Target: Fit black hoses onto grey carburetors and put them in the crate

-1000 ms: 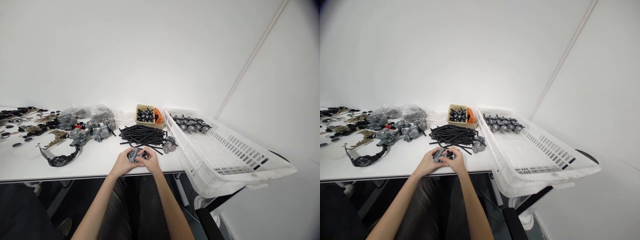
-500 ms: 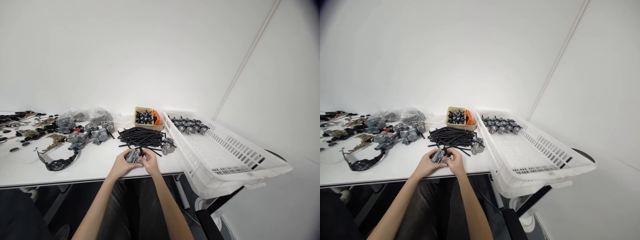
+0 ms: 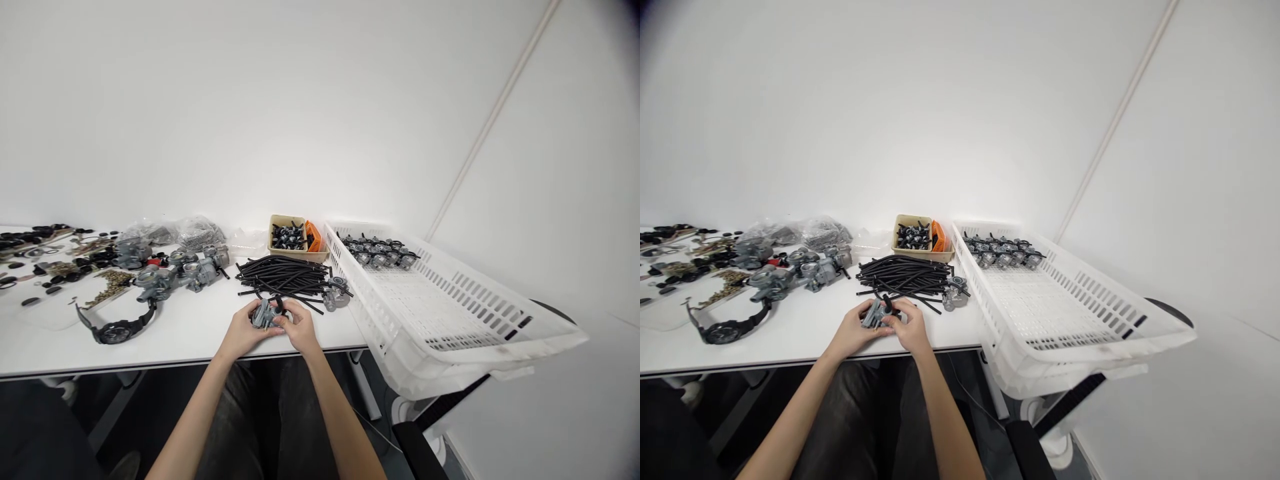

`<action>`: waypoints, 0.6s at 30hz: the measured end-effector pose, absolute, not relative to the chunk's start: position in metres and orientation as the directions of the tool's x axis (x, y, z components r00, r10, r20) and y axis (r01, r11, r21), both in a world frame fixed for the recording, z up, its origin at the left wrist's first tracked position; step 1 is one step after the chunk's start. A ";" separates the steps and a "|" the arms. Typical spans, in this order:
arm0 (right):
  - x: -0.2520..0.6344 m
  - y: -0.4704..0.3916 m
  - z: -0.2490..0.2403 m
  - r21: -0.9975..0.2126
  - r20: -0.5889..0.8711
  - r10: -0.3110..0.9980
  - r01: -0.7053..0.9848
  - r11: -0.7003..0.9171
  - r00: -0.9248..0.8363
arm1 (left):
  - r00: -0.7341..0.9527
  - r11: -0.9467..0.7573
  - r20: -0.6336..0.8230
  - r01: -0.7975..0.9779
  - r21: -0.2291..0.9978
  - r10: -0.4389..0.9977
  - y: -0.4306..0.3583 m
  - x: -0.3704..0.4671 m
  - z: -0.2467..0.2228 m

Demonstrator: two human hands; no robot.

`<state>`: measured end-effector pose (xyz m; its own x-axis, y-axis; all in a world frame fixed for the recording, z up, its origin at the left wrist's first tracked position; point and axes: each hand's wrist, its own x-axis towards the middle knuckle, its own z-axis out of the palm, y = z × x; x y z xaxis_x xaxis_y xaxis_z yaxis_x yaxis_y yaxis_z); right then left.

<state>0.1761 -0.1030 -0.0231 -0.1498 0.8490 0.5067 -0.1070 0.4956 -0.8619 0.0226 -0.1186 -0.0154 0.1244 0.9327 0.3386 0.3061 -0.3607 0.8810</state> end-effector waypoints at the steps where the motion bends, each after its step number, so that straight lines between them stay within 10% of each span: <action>1: 0.177 -0.103 -0.023 -0.860 0.511 0.847 -0.081 0.505 -0.145 | 0.132 -0.365 0.341 0.302 0.881 0.931 -0.119 0.023 -0.015; 11: 0.178 -0.107 -0.021 -0.830 0.558 0.818 -0.113 0.547 -0.138 | 0.064 -0.290 0.283 0.226 0.930 0.957 -0.118 0.021 -0.014; 18: 0.182 -0.096 -0.025 -0.895 0.370 0.883 -0.145 0.423 0.289 | -0.366 -0.183 -0.038 -0.550 0.815 0.930 -0.106 0.011 -0.019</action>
